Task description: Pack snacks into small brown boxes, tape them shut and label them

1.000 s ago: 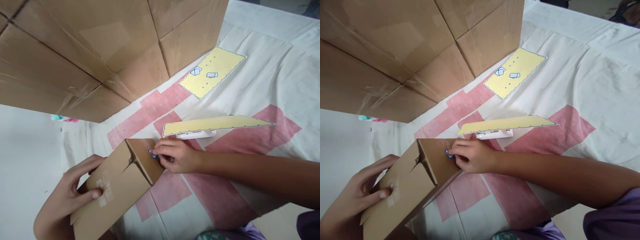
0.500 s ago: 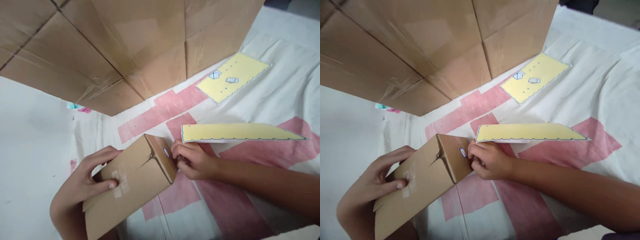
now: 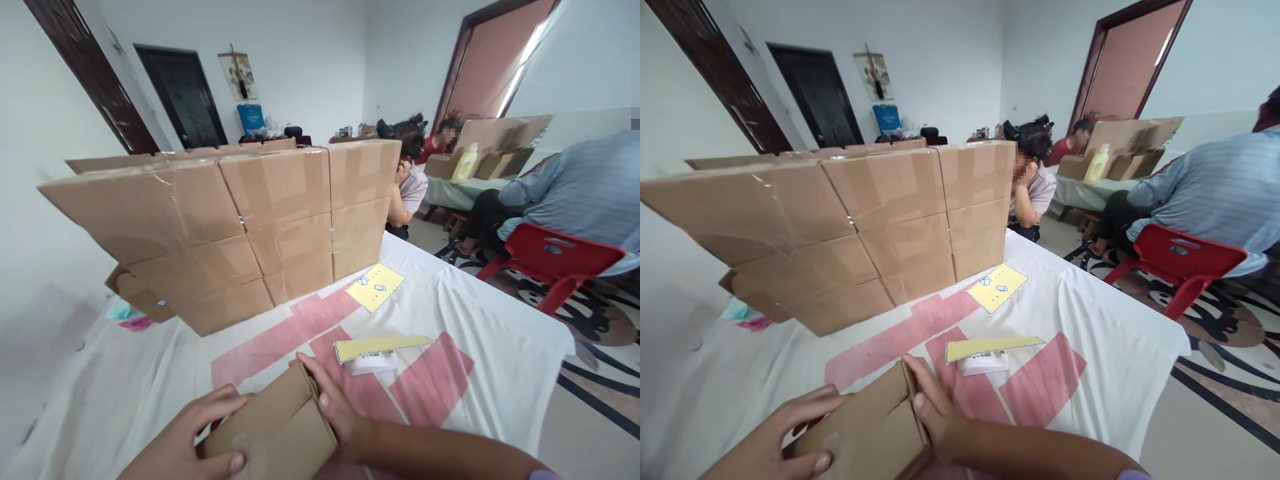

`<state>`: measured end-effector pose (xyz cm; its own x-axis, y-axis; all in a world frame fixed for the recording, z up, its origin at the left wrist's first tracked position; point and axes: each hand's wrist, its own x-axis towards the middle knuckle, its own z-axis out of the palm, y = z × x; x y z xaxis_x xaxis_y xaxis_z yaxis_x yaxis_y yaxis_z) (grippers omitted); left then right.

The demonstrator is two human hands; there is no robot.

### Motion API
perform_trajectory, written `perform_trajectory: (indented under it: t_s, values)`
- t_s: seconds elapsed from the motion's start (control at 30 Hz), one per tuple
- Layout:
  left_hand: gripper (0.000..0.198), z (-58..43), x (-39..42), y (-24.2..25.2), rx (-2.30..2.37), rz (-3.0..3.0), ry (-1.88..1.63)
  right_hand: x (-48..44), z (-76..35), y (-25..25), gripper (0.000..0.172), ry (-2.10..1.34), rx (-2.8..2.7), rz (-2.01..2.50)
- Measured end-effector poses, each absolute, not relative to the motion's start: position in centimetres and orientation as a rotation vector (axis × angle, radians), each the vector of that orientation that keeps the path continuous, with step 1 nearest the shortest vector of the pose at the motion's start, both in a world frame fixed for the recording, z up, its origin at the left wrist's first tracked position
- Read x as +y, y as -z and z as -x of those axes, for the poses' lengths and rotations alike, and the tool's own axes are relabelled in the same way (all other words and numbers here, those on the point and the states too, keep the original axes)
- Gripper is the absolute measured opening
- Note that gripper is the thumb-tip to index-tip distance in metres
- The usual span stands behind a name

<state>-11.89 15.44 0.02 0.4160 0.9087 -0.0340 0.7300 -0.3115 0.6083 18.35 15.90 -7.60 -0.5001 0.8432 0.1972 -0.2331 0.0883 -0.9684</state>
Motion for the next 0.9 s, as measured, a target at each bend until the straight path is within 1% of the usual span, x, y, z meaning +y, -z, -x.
perform_trajectory:
  t_s: [0.1, 0.17, 0.3, 0.43, 0.5, 0.63, 0.77, 0.9]
  values:
    - [0.052, 9.8, 15.4, -3.1, 1.251, -2.082, -0.359, 17.4, -16.6, 6.9, 0.08, -1.552, -1.29, 0.62]
    - [0.05, 8.9, 15.3, -4.3, 1.217, -2.046, -0.333, 18.3, -15.7, 5.9, 0.081, -1.519, -1.244, 0.633]
    - [0.045, 8.5, 15.0, -4.8, 1.18, -2.01, -0.351, 17.8, -15.1, 4.5, 0.068, -1.53, -1.365, 0.663]
    - [0.034, 8.7, 14.5, -4.6, 1.219, -2.022, -0.374, 16.4, -15.1, 4.6, 0.059, -1.649, -1.218, 0.684]
    - [0.031, 8.6, 14.3, -4.5, 1.287, -2.051, -0.401, 16.1, -15.1, 4.7, 0.058, -1.702, -1.147, 0.693]
    - [0.03, 8.3, 14.3, -4.2, 1.397, -1.996, -0.585, 15.9, -15.2, 4.8, 0.057, -1.672, -1.113, 0.698]
    - [0.031, 8.8, 14.1, -3.3, 1.613, -1.868, -0.863, 15.0, -15.7, 5.7, 0.05, -1.488, -1.227, 0.639]
    - [0.033, 9.9, 12.5, -1.7, 1.89, -1.605, -1.194, 14.3, -16.1, 6.4, 0.054, -1.389, -1.25, 0.668]
